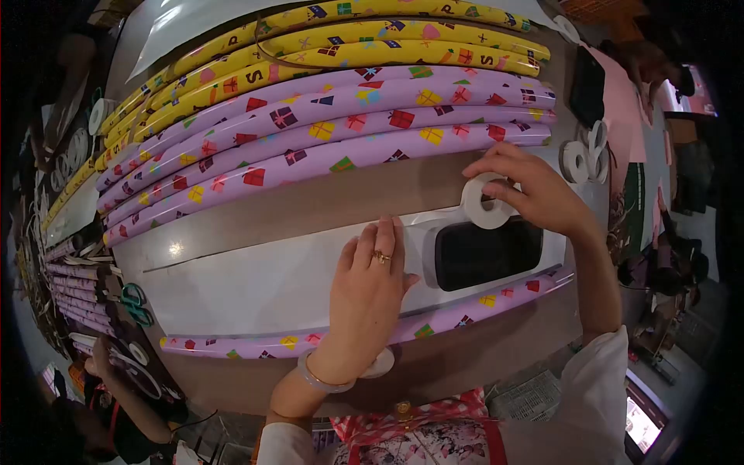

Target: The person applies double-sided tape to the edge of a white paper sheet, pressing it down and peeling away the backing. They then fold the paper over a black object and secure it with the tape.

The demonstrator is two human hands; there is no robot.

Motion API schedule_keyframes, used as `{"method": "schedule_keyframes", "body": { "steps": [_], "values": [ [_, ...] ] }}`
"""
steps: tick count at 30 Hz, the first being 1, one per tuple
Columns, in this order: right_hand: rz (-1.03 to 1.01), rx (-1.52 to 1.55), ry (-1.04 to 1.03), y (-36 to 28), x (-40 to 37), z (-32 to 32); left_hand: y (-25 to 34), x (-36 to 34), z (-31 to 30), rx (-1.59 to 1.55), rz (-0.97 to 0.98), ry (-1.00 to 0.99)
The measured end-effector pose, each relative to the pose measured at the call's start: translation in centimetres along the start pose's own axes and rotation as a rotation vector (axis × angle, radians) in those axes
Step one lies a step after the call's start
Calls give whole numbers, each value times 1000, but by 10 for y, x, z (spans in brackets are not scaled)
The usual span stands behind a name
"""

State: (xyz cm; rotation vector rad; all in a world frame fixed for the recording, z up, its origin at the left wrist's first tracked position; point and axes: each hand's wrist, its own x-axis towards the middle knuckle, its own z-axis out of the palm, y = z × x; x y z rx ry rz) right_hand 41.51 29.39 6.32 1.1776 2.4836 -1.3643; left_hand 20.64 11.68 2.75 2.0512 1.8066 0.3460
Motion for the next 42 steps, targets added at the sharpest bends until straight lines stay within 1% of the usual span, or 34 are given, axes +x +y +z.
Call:
{"method": "schedule_keyframes", "body": {
  "steps": [1,3,4,6,7,9,10,12,13,15,16,20,22,23,25,29,31,35,37,41,42],
  "values": [
    [1,1,1,0,0,1,0,-1,1,20,1,7],
    [-71,-67,124,2,-1,4,1,0,2,34,2,6],
    [-70,-67,127,2,-2,6,1,0,3,48,2,7],
    [-63,-42,240,1,-3,11,1,0,4,47,3,11],
    [-61,-44,244,2,-4,16,2,0,4,48,3,17],
    [-168,-213,467,5,-11,26,3,1,2,61,-1,8],
    [-163,-217,470,1,-19,27,4,1,2,77,-10,-2],
    [-115,-247,567,-12,-43,32,4,1,2,79,-4,1],
    [-171,-293,504,-13,-57,35,4,1,1,85,-4,5],
    [-139,-425,385,-26,-75,47,3,0,3,86,6,22],
    [-102,-493,326,-17,-82,52,3,0,3,90,17,35],
    [-56,-509,290,-5,-86,55,4,-1,3,74,15,32],
    [17,-471,225,3,-88,58,4,-1,4,83,9,20],
    [15,-472,223,4,-88,58,5,-1,5,82,6,20],
    [20,-333,212,6,-87,56,6,-1,7,118,0,28],
    [-4,-342,190,7,-87,51,7,-2,8,129,-6,38],
    [-71,-403,118,7,-87,49,7,-2,8,113,-5,38],
    [-67,-386,97,5,-90,46,7,-3,10,133,-8,42],
    [-52,-359,47,7,-93,42,8,-2,10,133,-7,43],
    [-90,-299,60,9,-90,36,7,-2,10,130,-10,44],
    [-77,-262,111,11,-87,35,6,-2,10,125,-7,40]
  ]
}}
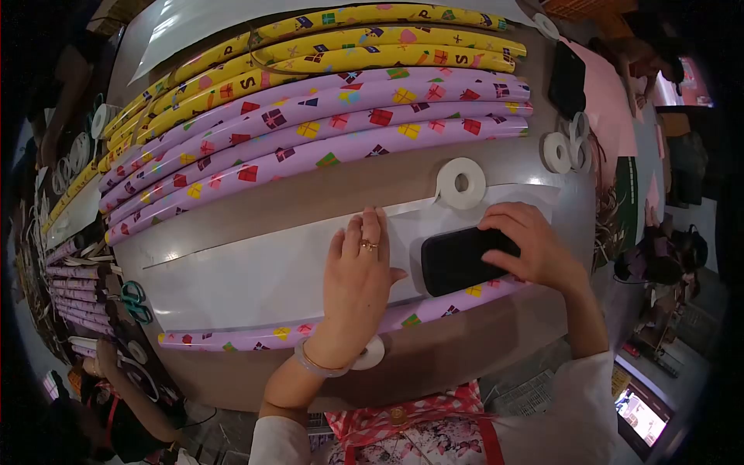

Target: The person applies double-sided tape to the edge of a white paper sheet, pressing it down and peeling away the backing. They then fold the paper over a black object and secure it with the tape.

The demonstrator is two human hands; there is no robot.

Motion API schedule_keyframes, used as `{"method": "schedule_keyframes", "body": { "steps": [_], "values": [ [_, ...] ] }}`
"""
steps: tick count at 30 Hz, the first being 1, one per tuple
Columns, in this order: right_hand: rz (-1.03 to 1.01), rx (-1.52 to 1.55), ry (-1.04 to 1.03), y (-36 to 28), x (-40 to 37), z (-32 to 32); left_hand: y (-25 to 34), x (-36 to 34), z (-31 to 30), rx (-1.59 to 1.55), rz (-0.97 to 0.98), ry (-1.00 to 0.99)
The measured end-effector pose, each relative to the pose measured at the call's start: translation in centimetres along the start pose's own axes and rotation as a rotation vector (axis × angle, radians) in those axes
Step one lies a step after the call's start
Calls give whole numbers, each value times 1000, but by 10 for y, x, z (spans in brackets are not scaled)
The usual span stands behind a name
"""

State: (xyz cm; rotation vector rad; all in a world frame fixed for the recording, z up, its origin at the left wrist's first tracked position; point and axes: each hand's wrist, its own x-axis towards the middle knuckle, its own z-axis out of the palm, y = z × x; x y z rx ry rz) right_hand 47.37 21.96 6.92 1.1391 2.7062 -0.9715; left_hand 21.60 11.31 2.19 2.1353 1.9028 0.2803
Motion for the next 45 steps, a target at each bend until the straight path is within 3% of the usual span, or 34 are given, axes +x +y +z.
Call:
{"method": "schedule_keyframes", "body": {
  "steps": [2,3,6,12,16,24,31,37,40,42,45],
  "values": [
    [29,39,202,7,9,7,-1,0,-1,-1,1,-5],
    [28,42,199,8,16,9,-1,0,-1,-3,-1,-16],
    [358,293,512,11,39,20,0,1,-5,-9,-7,-50],
    [433,201,416,2,52,29,-2,1,-8,-74,-2,-64],
    [465,296,421,-2,56,32,-3,2,-11,-136,2,-79],
    [379,171,580,-4,63,38,0,3,-11,-59,-27,-172],
    [339,238,569,-3,61,34,-1,5,-13,-37,-32,-215],
    [398,395,471,-1,49,29,-1,5,-12,-38,-34,-209],
    [343,663,580,-1,48,28,-3,4,-12,-49,-26,-205],
    [23,317,550,6,46,22,-2,5,-14,-35,-27,-217],
    [19,272,491,2,46,18,-1,5,-14,-24,-27,-229]
  ]
}}
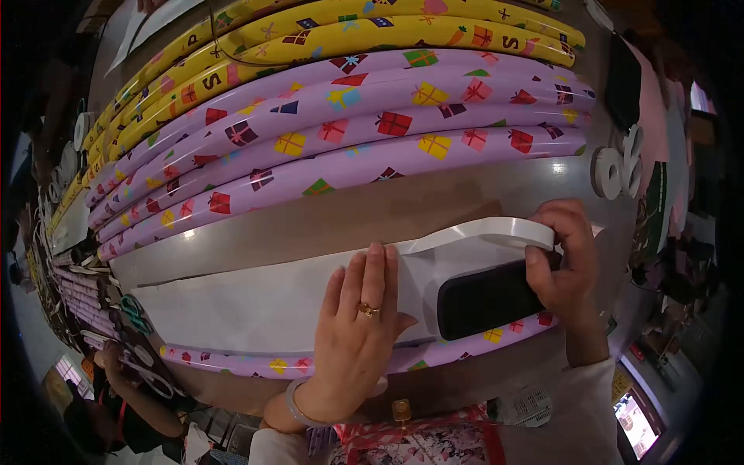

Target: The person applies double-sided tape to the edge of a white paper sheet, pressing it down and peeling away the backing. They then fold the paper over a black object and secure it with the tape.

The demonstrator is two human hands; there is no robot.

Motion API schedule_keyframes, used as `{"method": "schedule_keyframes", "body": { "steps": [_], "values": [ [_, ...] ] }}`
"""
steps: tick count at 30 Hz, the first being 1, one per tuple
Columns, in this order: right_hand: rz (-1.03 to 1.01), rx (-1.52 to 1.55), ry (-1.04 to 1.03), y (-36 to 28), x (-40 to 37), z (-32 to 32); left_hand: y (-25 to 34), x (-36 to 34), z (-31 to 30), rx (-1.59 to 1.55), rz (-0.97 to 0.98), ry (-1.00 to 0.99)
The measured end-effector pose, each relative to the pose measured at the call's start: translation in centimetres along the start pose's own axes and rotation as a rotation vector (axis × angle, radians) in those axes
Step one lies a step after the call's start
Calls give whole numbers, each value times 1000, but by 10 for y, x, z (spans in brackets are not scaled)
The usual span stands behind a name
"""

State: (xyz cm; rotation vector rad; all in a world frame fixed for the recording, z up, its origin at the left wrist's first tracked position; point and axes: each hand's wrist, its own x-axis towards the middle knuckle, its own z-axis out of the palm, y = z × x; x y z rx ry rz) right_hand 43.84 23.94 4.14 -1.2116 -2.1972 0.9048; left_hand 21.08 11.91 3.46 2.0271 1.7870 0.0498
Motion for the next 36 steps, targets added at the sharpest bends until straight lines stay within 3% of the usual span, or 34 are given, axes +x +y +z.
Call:
{"method": "schedule_keyframes", "body": {
  "steps": [16,36],
  "values": [
    [-199,-79,-62,8,-5,-6,4,2,-1,-28,-35,38],
    [-196,-57,-114,10,-6,-7,4,3,2,-8,-42,20]
  ]
}}
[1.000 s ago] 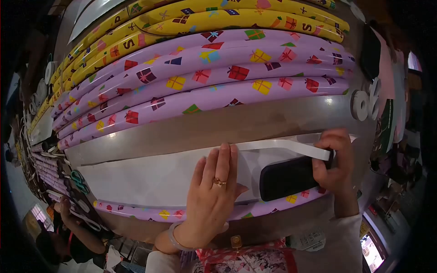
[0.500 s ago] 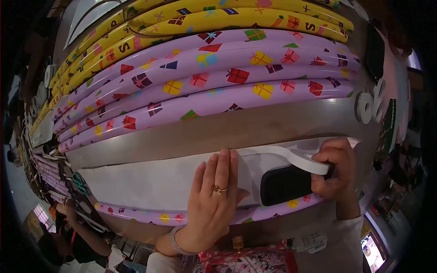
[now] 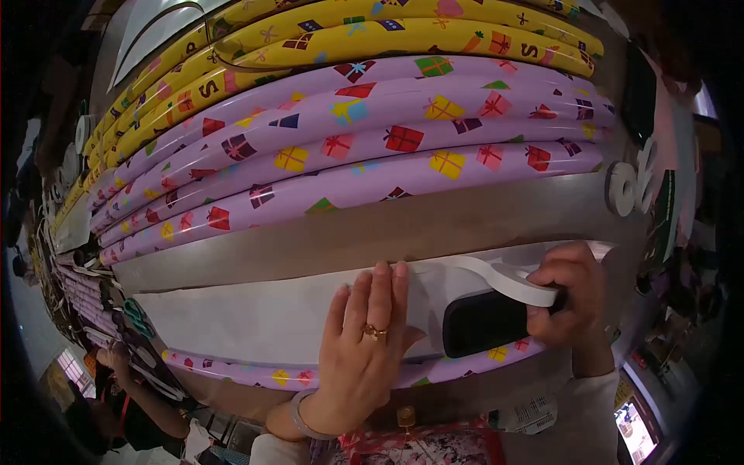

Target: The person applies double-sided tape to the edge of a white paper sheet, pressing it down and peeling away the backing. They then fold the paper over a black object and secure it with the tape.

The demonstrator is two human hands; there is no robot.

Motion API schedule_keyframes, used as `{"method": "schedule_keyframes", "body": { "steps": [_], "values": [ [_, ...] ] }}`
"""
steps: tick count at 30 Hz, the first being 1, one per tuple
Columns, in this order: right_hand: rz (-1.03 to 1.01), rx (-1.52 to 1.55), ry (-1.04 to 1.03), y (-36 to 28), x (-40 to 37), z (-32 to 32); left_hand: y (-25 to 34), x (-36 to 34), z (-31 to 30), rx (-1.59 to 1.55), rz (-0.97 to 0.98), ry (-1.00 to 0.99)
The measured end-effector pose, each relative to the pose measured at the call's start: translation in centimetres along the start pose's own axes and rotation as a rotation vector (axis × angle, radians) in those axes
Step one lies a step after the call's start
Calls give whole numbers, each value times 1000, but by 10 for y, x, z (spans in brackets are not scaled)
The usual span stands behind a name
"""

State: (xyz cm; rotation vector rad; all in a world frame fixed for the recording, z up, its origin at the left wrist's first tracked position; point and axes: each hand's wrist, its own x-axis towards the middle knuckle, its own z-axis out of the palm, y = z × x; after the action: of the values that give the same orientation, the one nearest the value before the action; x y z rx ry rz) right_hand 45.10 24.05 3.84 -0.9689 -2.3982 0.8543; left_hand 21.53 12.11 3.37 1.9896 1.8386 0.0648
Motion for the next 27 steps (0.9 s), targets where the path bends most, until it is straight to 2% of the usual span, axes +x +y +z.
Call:
{"method": "schedule_keyframes", "body": {
  "steps": [27],
  "values": [
    [52,13,13,1,-2,5,9,-4,11,88,-24,37]
  ]
}}
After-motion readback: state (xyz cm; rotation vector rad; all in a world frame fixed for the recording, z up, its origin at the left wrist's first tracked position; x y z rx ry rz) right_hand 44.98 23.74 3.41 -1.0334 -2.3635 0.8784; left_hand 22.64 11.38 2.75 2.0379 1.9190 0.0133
